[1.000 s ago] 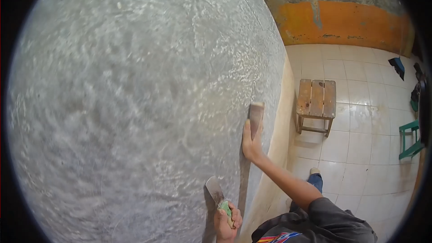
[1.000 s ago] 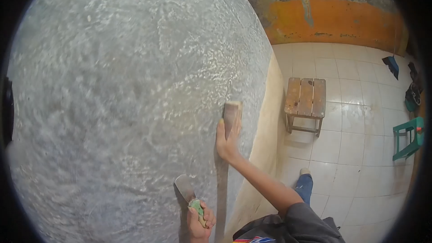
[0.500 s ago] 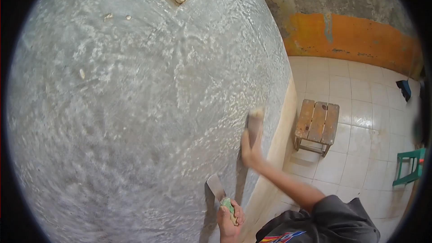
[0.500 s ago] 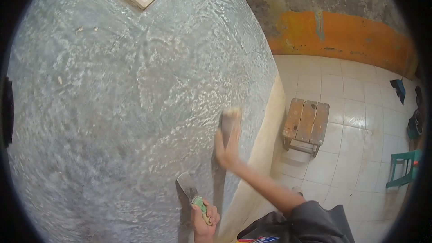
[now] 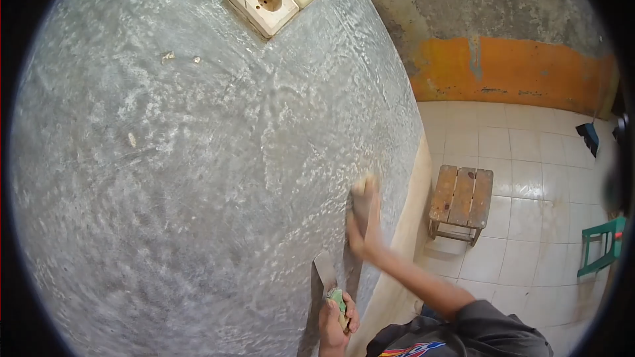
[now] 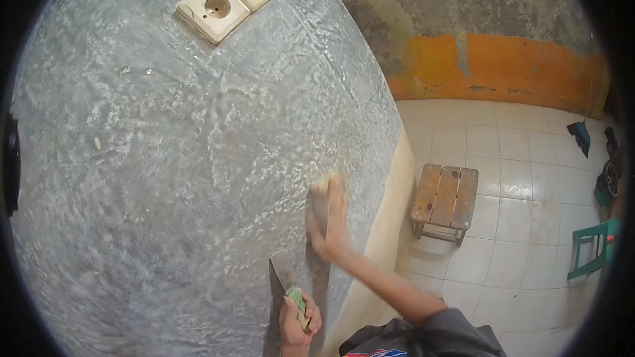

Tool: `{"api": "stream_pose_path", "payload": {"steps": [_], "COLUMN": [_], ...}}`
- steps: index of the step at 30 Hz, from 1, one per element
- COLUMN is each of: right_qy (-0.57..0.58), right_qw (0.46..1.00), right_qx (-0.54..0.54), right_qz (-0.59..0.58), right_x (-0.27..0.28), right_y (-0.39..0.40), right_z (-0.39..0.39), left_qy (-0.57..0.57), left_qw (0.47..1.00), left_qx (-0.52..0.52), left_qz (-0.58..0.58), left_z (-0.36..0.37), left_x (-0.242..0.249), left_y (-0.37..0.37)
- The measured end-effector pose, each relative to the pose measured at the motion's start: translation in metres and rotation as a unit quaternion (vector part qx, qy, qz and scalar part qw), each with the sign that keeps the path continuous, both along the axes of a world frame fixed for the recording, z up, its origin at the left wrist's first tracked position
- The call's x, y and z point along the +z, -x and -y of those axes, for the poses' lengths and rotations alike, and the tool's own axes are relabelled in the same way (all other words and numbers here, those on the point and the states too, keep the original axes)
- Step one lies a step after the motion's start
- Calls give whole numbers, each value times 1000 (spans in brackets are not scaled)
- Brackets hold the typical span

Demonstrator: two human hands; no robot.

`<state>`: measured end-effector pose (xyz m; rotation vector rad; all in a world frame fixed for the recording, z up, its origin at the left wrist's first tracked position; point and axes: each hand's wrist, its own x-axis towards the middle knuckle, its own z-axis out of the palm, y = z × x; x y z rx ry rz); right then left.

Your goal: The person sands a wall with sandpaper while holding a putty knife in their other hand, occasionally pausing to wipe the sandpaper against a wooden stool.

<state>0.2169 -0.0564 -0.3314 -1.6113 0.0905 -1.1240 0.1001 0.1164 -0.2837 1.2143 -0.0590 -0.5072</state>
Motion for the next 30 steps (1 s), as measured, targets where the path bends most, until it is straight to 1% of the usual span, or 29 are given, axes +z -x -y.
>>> {"api": "stream_pose_path", "payload": {"steps": [2, 3, 5, 6, 8, 9, 11, 12, 14, 15, 17, 19, 20, 22, 23, 24, 26, 27, 30], "right_qy": [92, 91, 109, 108, -33, -33, 48, 50, 49, 106, 109, 96, 96, 129, 131, 132, 174, 170, 179], "right_qw": [994, 994, 991, 990, 994, 993, 997, 997, 994, 990, 989, 991, 991, 987, 983, 982, 976, 978, 972], "right_qx": [46, 42, 78, 80, 106, 110, 42, 40, 73, 54, 54, 56, 59, 63, 88, 96, 87, 81, 116], "right_qz": [-33, -35, -28, -31, -4, -3, -39, -40, -66, -75, -78, -74, -74, -66, -97, -98, -101, -93, -96], "right_x": [-22, -22, -17, -11, 17, 16, 13, 8, -6, -7, 16, 31, 25, 5, 0, 5, 20, 22, 16], "right_y": [39, 43, 49, 42, 17, 18, 23, 32, 51, 48, 32, 26, 28, 40, 45, 42, 33, 31, 46], "right_z": [-33, -34, -32, -23, 5, 1, -4, -13, -31, -22, 7, 17, 15, 4, 1, 10, 27, 29, 30], "left_qy": [5, 4, 8, 8, -16, -17, -14, -12, -2, 0, -12, -9, -7, 6, 15, 16, 18, 17, 16], "left_qw": [1000, 1000, 1000, 1000, 999, 999, 999, 999, 999, 999, 999, 1000, 1000, 1000, 1000, 1000, 999, 999, 995], "left_qx": [-13, -17, -29, -28, -37, -33, -39, -41, -37, -36, -35, -21, -13, -4, 1, 9, 37, 45, 94], "left_qz": [-10, -11, -5, -8, 14, 16, 2, 3, -24, -24, -12, -18, -19, -15, -13, -15, -19, -19, -13], "left_z": [-2, -4, -2, -2, -1, -2, -1, -1, 3, 6, 12, 22, 26, 34, 38, 43, 52, 57, 76], "left_x": [-3, -3, -6, -6, -4, -3, 0, 2, 6, 7, 8, 9, 10, 10, 10, 10, 9, 10, 10], "left_y": [-3, -4, -9, -10, -12, -10, -10, -9, -12, -13, -15, -14, -14, -13, -12, -10, -7, -4, 0]}}
